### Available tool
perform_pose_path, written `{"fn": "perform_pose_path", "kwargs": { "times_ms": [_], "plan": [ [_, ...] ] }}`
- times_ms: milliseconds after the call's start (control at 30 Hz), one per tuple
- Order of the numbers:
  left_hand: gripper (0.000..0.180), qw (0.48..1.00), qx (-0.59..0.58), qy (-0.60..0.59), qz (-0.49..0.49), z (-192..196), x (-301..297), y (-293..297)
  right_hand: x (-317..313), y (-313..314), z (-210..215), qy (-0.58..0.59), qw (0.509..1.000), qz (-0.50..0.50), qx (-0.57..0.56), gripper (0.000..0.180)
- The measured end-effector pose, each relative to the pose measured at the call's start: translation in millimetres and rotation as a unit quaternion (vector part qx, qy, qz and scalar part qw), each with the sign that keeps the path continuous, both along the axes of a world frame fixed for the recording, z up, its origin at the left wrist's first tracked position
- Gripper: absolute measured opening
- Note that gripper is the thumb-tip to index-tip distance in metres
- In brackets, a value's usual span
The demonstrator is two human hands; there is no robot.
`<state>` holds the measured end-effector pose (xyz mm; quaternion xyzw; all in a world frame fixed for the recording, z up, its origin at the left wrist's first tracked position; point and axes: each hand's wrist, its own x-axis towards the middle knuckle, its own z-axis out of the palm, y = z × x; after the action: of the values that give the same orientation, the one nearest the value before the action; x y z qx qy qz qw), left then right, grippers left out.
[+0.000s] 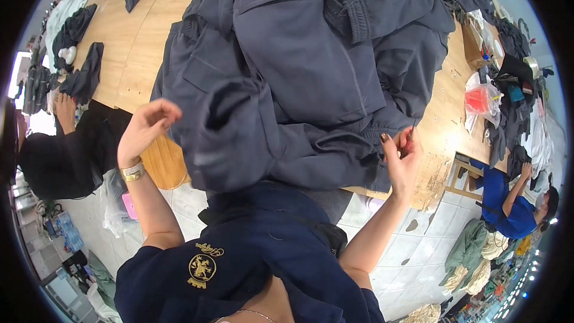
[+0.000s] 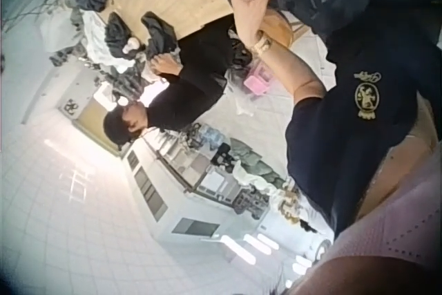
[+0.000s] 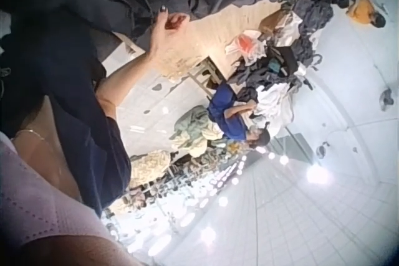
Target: The recorder uses thread snips to trim loose threads from manufactured garments on a work table.
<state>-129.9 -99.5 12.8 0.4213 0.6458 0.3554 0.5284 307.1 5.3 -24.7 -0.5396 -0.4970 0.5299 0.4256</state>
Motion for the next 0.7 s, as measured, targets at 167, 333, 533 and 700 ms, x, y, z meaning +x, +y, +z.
{"fn": "perform_pose_path", "kwargs": {
  "times_ms": [167,333,533,700],
  "plan": [
    [0.021,0.98,0.055,0.176,0.078,-26,34,14,-32,-1,-7,-0.052,0.997,0.029,0.057,0.03],
    [0.01,0.976,0.128,0.173,0.043,-34,97,29,-64,-8,-8,0.007,0.996,0.079,0.028,0.029],
    [0.008,0.923,0.203,0.326,0.005,-62,144,32,-121,-31,-36,-0.003,0.984,0.176,-0.011,0.02],
    [0.008,0.909,0.184,0.371,-0.04,-59,132,32,-160,-56,-64,-0.139,0.971,0.194,-0.012,0.033]
  ]
}}
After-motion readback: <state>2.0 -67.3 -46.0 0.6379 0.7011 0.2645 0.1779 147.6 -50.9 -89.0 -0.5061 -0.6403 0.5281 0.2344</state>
